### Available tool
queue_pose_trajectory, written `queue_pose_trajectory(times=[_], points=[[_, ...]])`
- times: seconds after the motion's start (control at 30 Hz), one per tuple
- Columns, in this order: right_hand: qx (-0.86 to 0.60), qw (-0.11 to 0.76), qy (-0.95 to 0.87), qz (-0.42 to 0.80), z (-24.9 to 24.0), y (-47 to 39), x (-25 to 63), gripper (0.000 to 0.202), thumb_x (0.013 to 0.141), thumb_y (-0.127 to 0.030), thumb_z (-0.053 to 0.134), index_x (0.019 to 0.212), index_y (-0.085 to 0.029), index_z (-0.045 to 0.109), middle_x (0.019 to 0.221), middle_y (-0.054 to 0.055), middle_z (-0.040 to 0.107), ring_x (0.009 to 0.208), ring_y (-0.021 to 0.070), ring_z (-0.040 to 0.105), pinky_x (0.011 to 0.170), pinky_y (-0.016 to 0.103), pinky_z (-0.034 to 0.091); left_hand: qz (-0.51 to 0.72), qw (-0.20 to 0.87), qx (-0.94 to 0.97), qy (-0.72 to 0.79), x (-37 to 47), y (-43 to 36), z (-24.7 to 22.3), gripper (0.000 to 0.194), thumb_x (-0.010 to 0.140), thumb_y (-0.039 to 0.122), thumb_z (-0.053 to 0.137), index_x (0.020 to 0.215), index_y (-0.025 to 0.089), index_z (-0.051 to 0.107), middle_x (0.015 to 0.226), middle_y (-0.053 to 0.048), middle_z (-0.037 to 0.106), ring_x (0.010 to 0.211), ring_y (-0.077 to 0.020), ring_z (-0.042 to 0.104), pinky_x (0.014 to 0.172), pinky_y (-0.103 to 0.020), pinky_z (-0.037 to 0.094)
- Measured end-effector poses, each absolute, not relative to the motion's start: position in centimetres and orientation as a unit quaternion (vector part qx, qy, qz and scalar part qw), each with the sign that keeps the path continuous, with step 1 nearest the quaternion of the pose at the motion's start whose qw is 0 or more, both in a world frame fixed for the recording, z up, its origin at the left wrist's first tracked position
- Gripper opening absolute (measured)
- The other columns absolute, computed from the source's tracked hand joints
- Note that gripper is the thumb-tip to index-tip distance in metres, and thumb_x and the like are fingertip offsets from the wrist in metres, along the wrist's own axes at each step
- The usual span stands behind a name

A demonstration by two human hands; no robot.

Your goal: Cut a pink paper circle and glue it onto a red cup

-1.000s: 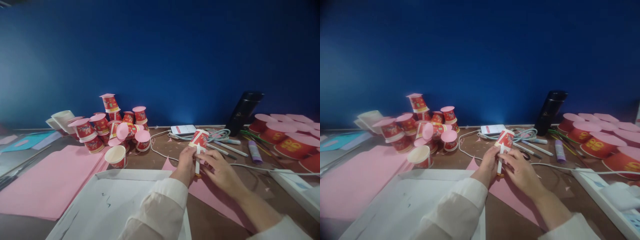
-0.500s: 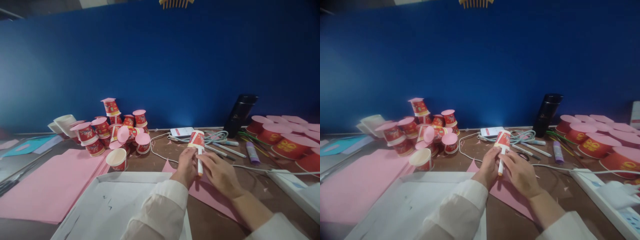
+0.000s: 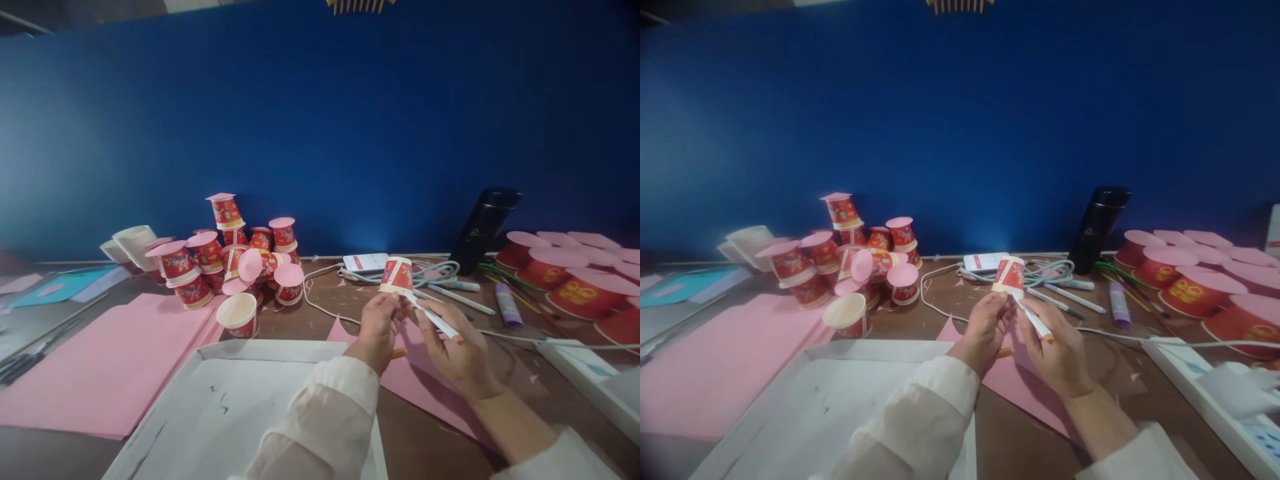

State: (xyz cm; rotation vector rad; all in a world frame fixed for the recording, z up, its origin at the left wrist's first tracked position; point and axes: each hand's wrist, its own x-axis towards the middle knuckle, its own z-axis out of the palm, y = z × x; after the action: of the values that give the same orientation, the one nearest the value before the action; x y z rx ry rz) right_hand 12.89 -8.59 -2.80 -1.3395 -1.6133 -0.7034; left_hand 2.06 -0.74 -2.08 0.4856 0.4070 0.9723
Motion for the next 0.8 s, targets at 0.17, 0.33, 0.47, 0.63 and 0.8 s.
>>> queue_pose_trajectory(times=[0.17, 0.33, 0.47, 0.63, 0.8], points=[[-0.532, 0.450, -0.666, -0.267, -2.6, -8.6, 12.9, 0.034, 0.100, -0.014, 0.064, 0.132, -0.024, 0.067, 0.113, 0.009, 0.080, 0.103, 0.0234, 0.078, 0.094, 0.037, 0.062, 0.455, 0.834, 0.238, 0.200, 2.1, -0.8, -2.1, 0.038, 0.057, 0.035, 0.099, 0.076, 0.015, 0.073, 0.078, -0.004, 0.068, 0.072, -0.0124, 0.064, 0.082, -0.027, 0.052], [-0.528, 0.450, -0.667, -0.271, -2.7, -8.5, 13.0, 0.033, 0.100, -0.016, 0.065, 0.132, -0.024, 0.068, 0.112, 0.009, 0.080, 0.100, 0.0234, 0.078, 0.091, 0.036, 0.063, 0.454, 0.831, 0.262, 0.185, 2.1, -0.7, -2.5, 0.043, 0.057, 0.040, 0.101, 0.077, 0.015, 0.072, 0.075, -0.002, 0.066, 0.071, -0.0118, 0.061, 0.080, -0.027, 0.051], [-0.533, 0.444, -0.664, -0.279, -2.7, -8.5, 13.0, 0.031, 0.101, -0.017, 0.065, 0.131, -0.024, 0.068, 0.111, 0.008, 0.080, 0.099, 0.0227, 0.079, 0.090, 0.035, 0.063, 0.456, 0.826, 0.274, 0.184, 2.2, -0.6, -2.6, 0.045, 0.056, 0.043, 0.101, 0.073, 0.015, 0.070, 0.074, -0.002, 0.065, 0.069, -0.0114, 0.059, 0.079, -0.027, 0.049], [-0.534, 0.448, -0.664, -0.271, -2.8, -8.4, 13.0, 0.031, 0.100, -0.015, 0.065, 0.130, -0.022, 0.069, 0.111, 0.009, 0.080, 0.100, 0.0226, 0.078, 0.091, 0.035, 0.062, 0.456, 0.819, 0.290, 0.193, 2.4, -0.5, -2.9, 0.048, 0.056, 0.048, 0.100, 0.075, 0.015, 0.069, 0.074, -0.002, 0.066, 0.068, -0.0118, 0.057, 0.075, -0.028, 0.046], [-0.529, 0.450, -0.663, -0.279, -3.0, -8.3, 13.1, 0.031, 0.100, -0.016, 0.065, 0.131, -0.020, 0.069, 0.115, 0.010, 0.080, 0.104, 0.0233, 0.078, 0.094, 0.035, 0.062, 0.452, 0.817, 0.304, 0.189, 2.5, -0.4, -3.3, 0.053, 0.054, 0.053, 0.100, 0.074, 0.014, 0.070, 0.068, 0.000, 0.063, 0.063, -0.0101, 0.053, 0.069, -0.027, 0.041]])
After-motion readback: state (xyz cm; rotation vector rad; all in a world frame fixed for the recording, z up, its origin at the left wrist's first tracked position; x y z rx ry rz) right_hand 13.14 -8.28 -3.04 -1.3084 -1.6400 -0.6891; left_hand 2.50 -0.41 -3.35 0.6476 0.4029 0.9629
